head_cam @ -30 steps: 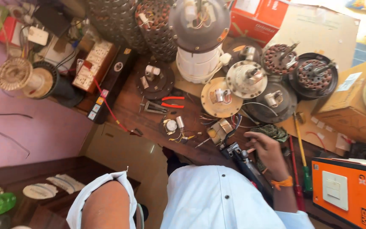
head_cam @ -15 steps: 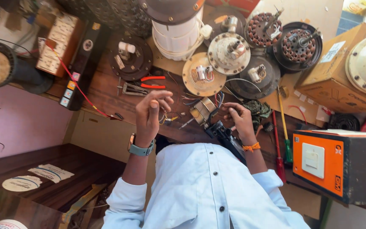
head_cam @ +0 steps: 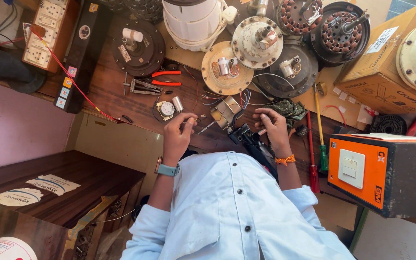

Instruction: The person works at a cluttered workbench repairing an electric motor, handling its wires and components. They route and connect colored wires to the motor body, manipulate a cylindrical capacitor, and press and fit parts onto the motor assembly by hand.

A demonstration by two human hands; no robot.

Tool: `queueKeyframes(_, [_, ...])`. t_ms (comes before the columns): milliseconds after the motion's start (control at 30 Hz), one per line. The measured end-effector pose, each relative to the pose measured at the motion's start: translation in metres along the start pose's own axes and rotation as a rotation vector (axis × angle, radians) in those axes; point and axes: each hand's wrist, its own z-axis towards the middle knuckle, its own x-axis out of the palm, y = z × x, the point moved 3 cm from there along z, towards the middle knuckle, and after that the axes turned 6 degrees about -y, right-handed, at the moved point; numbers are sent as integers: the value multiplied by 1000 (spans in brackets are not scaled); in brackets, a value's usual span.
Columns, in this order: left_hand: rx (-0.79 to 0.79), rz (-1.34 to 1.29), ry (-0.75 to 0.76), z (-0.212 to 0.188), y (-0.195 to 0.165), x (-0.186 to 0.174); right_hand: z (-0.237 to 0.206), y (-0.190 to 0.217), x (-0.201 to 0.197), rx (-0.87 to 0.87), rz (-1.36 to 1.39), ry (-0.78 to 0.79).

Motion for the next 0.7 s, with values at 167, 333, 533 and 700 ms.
queueKeyframes(167, [-98, -143, 134, 16, 8, 27, -5, 19, 4, -35, -10, 37])
queueKeyframes(333, [-286, -423, 295, 30, 19, 60, -2, 31, 15, -21, -34, 35])
queueKeyframes(533, [-69, -234, 159, 55, 12, 97, 12, 37, 39, -25, -51, 16])
queueKeyframes(700, [74, -95, 296, 61, 7, 118, 11, 41, 50, -155, 136, -12])
